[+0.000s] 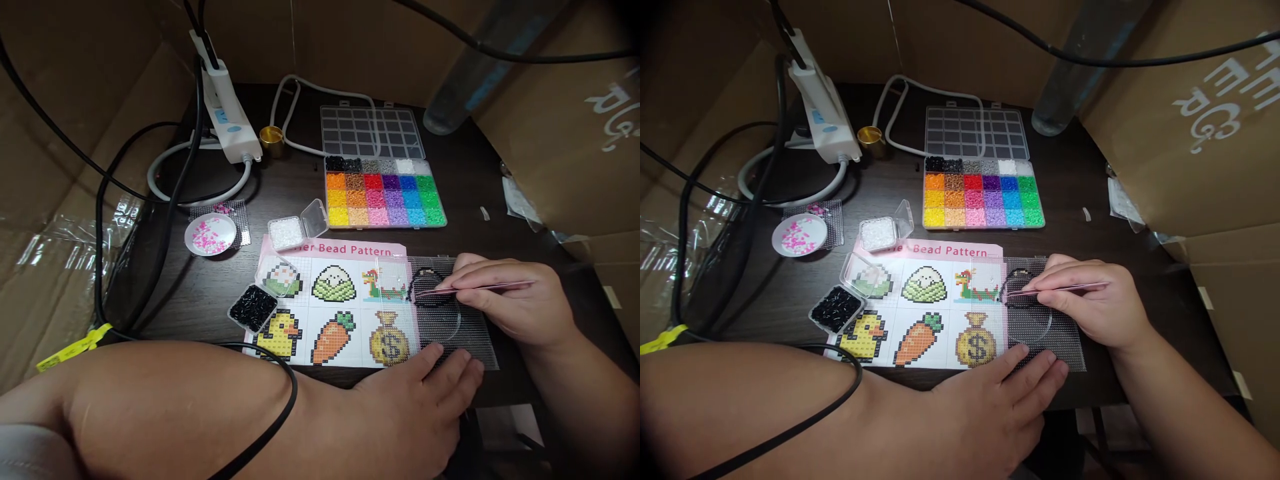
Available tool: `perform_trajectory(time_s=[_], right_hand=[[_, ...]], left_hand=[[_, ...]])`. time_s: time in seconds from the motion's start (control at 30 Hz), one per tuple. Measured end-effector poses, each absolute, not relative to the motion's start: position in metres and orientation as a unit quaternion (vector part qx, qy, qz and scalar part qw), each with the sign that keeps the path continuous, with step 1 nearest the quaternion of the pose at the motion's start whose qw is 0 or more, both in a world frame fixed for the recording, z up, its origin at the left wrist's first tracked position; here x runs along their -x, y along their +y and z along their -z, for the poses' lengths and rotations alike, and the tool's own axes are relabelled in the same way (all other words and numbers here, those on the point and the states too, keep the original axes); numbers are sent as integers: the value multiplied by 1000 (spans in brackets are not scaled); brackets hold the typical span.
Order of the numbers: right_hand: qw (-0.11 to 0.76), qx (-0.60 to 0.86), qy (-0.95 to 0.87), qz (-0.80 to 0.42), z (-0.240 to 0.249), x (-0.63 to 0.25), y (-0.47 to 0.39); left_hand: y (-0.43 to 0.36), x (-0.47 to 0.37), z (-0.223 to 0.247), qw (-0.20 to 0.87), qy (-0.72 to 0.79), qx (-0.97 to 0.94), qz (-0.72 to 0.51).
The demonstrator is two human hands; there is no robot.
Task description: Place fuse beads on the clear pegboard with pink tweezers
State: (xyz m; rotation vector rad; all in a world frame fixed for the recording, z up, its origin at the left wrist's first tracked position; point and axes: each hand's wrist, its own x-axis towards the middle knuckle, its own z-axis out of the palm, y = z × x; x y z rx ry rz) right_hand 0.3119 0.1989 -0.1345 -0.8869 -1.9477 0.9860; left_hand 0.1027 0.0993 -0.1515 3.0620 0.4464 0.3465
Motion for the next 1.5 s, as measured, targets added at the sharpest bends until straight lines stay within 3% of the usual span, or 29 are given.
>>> perform_trajectory(time_s=[1.5], right_hand=[[372, 354, -773, -373, 134, -309, 198]], left_hand=[[98, -101, 149, 12, 150, -983, -108]])
